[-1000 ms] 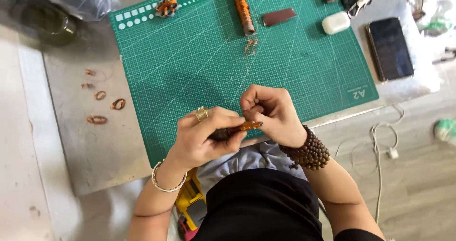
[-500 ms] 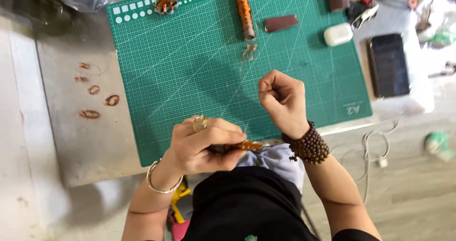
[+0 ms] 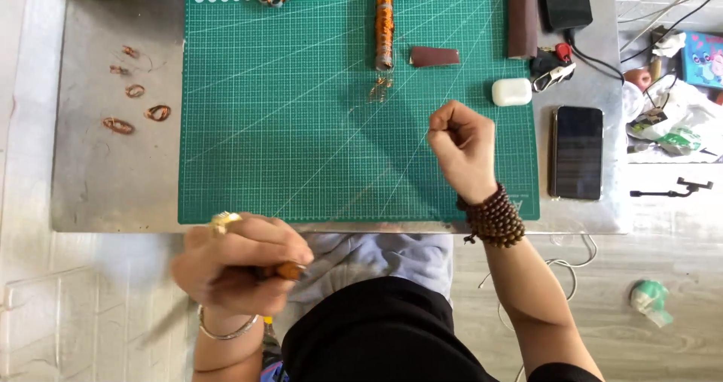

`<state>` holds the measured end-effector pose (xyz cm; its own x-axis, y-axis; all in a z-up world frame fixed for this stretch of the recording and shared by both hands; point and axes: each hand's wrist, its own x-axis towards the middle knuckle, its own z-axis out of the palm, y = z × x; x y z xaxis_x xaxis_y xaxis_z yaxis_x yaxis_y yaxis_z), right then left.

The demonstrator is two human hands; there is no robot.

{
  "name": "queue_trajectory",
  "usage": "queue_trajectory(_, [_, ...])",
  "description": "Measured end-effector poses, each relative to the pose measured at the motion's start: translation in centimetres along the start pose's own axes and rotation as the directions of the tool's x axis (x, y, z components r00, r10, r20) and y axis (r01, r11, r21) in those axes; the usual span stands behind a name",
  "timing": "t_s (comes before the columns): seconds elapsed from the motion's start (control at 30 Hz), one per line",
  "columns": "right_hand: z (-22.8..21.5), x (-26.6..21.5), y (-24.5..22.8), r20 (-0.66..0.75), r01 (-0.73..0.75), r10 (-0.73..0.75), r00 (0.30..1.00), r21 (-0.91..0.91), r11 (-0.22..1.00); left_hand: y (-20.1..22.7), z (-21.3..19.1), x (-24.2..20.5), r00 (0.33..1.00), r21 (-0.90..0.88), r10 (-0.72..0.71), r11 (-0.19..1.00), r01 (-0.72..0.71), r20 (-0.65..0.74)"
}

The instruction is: The person holds a small copper cylindrical object and repeatedly inserts and removes a thin wire or pin from its end. They manipulate the object with both hands over a green cutting mat, occasionally adjusting their grip and the wire's position.

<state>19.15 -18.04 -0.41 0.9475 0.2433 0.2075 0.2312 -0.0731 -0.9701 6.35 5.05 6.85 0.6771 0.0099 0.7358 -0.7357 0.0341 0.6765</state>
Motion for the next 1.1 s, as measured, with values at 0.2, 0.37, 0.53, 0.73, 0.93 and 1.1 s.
queue_trajectory(0.2, [-1.5,-1.2,0.8,-0.148,0.029,-0.047,0.988,-0.122,0.992,1.1,-2.1,-1.5,0.999,-0.152,0.016,0.988,-0.022,-0.040])
queue_trajectory(0.37, [-1.5,-3.1,1.0,-0.278,-0.026,-0.007,0.961,-0.114,0.993,2.4,-4.3,-2.8,0.993,-0.314,-0.049,0.949,0.014,-0.103])
queue_trajectory(0.53, [-1.5,-4.1,1.6,-0.301,0.027,-0.084,0.950,-0.189,0.982,3.3,-6.9,-4.3,0.991,-0.293,-0.001,0.955,-0.039,-0.136])
queue_trajectory(0.73, [-2.5,-5.1,2.0,-0.310,0.065,-0.143,0.940,-0.249,0.966,5.0,-9.1,-5.6,0.990,-0.368,0.076,0.923,-0.116,-0.122])
queue_trajectory(0.93, [-4.5,-5.2,3.8,-0.363,0.047,-0.151,0.920,-0.281,0.959,5.1,-9.4,-5.3,0.977,-0.339,0.032,0.935,-0.104,-0.212])
queue_trajectory(1.1, [-5.7,-6.1,6.0,-0.388,-0.020,-0.116,0.914,-0.328,0.944,3.6,-8.8,-5.4,0.972,-0.256,-0.008,0.965,-0.055,-0.236])
